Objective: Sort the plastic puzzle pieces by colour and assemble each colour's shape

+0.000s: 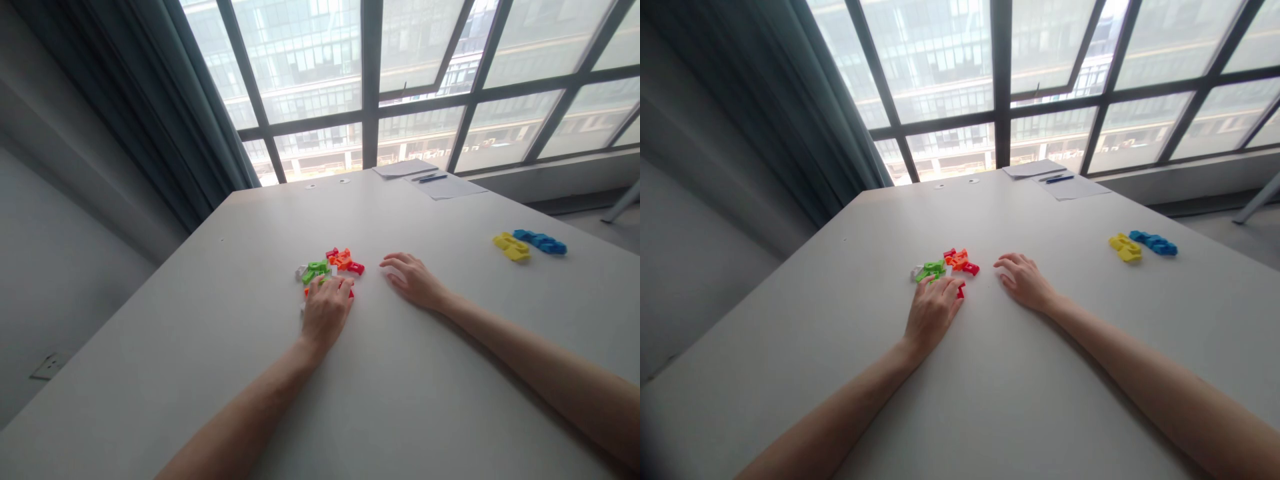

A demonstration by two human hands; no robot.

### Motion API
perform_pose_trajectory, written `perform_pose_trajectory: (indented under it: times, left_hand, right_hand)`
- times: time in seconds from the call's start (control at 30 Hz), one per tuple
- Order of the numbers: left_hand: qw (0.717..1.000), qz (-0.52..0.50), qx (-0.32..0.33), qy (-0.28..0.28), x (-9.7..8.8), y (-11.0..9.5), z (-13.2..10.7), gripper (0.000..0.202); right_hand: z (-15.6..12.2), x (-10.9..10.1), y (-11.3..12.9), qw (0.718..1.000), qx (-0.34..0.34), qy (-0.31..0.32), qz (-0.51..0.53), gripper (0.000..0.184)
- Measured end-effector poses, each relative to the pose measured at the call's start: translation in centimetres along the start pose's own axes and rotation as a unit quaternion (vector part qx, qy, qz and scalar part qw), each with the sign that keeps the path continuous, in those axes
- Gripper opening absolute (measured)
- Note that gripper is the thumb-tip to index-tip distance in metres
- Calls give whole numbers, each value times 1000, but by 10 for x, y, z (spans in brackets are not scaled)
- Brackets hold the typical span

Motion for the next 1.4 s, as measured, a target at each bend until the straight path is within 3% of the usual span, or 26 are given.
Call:
perform_pose_trajectory:
  times: [0.23, 0.5, 0.77, 1.0, 1.23, 1.4]
  left_hand:
    - [1000, 3, -9, -13, 1, 3, 0, 22]
    - [1000, -7, -19, -12, 5, 6, -1, 30]
    - [998, -3, -67, -22, 1, 13, -2, 28]
    - [997, 38, -62, -1, 6, 11, -1, 34]
    - [997, 62, -54, 6, 5, 9, -2, 32]
    - [997, 58, -51, 5, 6, 8, -1, 32]
  right_hand:
    - [1, 0, 33, 995, -79, 47, -25, 45]
    - [3, 17, 40, 988, -94, 118, -17, 50]
    - [4, 11, 41, 991, -91, 95, 3, 52]
    - [4, 12, 58, 983, -146, 108, -14, 55]
    - [5, 4, 58, 987, -146, 61, -13, 50]
    - [5, 11, 58, 984, -149, 94, -12, 54]
Point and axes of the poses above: each hand's wrist, its own z-axis towards the middle knuckle, its own x-axis out of the palm, y = z × x, the point moved 10 cm from there along z, towards the middle knuckle, and after that the axes turned 9 degrees about -z, right-handed, at the moved point
